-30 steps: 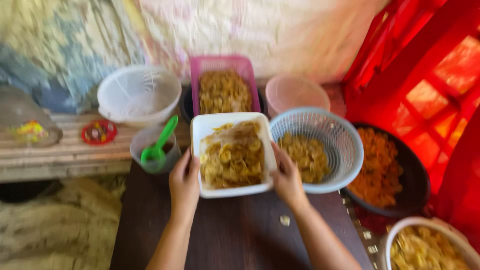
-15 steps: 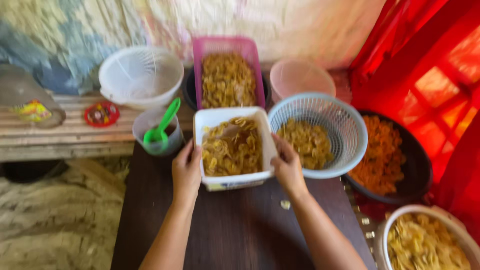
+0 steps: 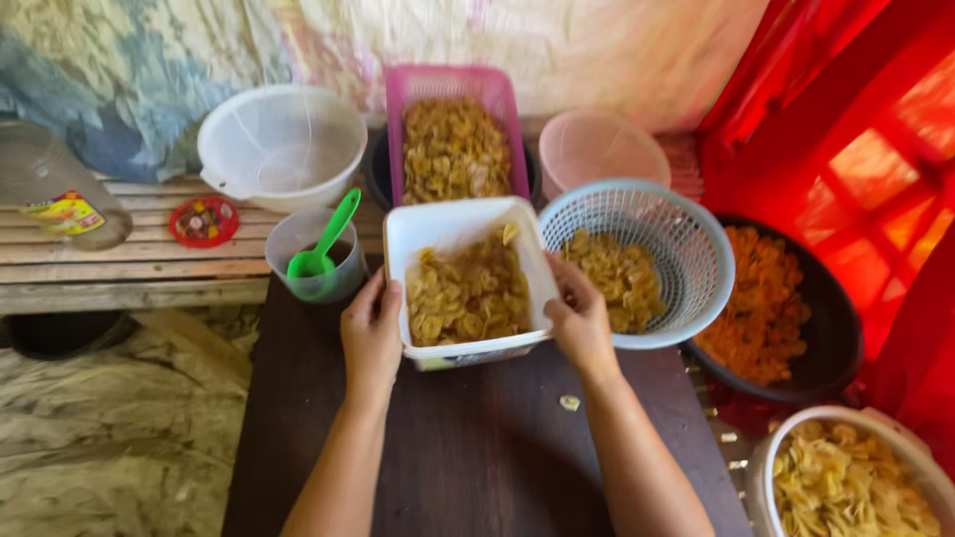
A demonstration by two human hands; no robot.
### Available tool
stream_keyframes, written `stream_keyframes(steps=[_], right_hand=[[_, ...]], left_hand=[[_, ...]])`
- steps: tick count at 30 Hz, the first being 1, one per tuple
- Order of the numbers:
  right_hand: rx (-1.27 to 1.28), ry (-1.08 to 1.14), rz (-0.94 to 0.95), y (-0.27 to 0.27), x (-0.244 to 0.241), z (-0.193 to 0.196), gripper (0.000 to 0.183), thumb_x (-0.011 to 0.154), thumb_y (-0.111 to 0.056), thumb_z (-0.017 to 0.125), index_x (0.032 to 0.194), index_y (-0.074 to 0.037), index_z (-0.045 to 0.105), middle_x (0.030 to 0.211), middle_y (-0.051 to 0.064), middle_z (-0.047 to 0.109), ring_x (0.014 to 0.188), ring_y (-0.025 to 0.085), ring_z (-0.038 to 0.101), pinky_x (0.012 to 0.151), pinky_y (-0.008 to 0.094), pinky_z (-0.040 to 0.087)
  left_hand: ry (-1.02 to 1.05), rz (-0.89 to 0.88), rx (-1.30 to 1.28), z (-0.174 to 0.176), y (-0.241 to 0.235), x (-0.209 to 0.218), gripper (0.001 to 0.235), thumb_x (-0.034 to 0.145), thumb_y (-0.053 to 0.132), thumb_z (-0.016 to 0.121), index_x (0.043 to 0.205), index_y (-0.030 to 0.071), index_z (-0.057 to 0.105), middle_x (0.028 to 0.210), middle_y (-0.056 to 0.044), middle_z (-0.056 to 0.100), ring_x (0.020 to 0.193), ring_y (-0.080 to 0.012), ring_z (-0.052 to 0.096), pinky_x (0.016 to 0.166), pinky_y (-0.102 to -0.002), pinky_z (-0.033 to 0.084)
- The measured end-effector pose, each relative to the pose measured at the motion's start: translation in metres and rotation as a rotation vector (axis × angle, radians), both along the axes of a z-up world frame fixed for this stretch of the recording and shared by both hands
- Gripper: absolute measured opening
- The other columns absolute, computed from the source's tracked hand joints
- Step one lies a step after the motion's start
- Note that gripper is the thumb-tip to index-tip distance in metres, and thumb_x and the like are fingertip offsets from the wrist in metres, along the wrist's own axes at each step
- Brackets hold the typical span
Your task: The person shakes a white rectangular container filled with sliced bananas to mix them with a liquid. They then pour the contents into a blue colander and add more sliced bananas from a black bowl. Finally, they use a green scoop to add more liquid from a measuring cup into the container.
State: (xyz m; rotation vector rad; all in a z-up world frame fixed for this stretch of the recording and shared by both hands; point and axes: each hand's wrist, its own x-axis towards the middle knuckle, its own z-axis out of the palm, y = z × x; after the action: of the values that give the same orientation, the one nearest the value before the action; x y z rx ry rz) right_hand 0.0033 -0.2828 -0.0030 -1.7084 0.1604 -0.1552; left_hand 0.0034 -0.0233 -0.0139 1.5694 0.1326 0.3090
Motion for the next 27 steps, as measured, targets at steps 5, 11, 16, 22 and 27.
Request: stream_keyframes(steps=[5, 11, 16, 22, 27], right_hand=[[0.055, -0.314, 0.065, 0.001, 0.015, 0.005, 0.073, 0.076, 0.013, 0.046, 0.148, 0.004, 0.052, 0.139, 0.016, 0.062, 0.127, 0.022, 0.056, 0.108, 0.033, 0.040], [0.008, -0.478, 0.053, -0.001, 0.019, -0.007, 0.072, 0.074, 0.013, 0.046, 0.145, 0.006, 0.048, 0.142, 0.012, 0.058, 0.134, 0.019, 0.054, 0.115, 0.032, 0.037], [0.027, -0.312, 0.033, -0.009, 0.027, -0.009, 0.072, 0.074, 0.014, 0.048, 0.145, 0.005, 0.055, 0.136, 0.014, 0.062, 0.125, 0.022, 0.057, 0.108, 0.033, 0.041], [0.110, -0.279, 0.057, -0.001, 0.021, -0.009, 0.071, 0.075, 0.013, 0.049, 0.145, 0.004, 0.055, 0.128, 0.010, 0.066, 0.115, 0.016, 0.061, 0.100, 0.028, 0.045], [-0.020, -0.264, -0.055, 0.002, 0.011, -0.012, 0.074, 0.082, 0.013, 0.054, 0.155, 0.000, 0.056, 0.111, 0.014, 0.062, 0.090, 0.020, 0.050, 0.081, 0.032, 0.043]], left_hand=[[-0.120, -0.013, 0.128, 0.017, 0.006, 0.019, 0.041, 0.105, 0.020, 0.059, 0.139, -0.004, 0.062, 0.113, -0.022, 0.068, 0.098, -0.0230, 0.061, 0.090, -0.032, 0.049], [-0.251, 0.046, 0.195, 0.014, 0.001, 0.018, 0.043, 0.104, 0.022, 0.059, 0.139, -0.002, 0.058, 0.127, -0.013, 0.071, 0.116, -0.0157, 0.065, 0.097, -0.029, 0.049], [-0.131, -0.060, 0.024, 0.004, -0.002, 0.024, 0.046, 0.102, 0.022, 0.060, 0.143, 0.000, 0.057, 0.126, -0.012, 0.070, 0.112, -0.0145, 0.061, 0.097, -0.029, 0.048], [-0.104, -0.101, -0.130, 0.000, 0.002, 0.019, 0.046, 0.103, 0.019, 0.061, 0.144, -0.001, 0.058, 0.118, -0.004, 0.068, 0.103, -0.0084, 0.059, 0.090, -0.025, 0.049], [-0.123, -0.109, -0.117, 0.012, 0.008, 0.010, 0.045, 0.104, 0.020, 0.060, 0.145, 0.001, 0.059, 0.100, -0.001, 0.067, 0.087, -0.0066, 0.054, 0.081, -0.024, 0.049]])
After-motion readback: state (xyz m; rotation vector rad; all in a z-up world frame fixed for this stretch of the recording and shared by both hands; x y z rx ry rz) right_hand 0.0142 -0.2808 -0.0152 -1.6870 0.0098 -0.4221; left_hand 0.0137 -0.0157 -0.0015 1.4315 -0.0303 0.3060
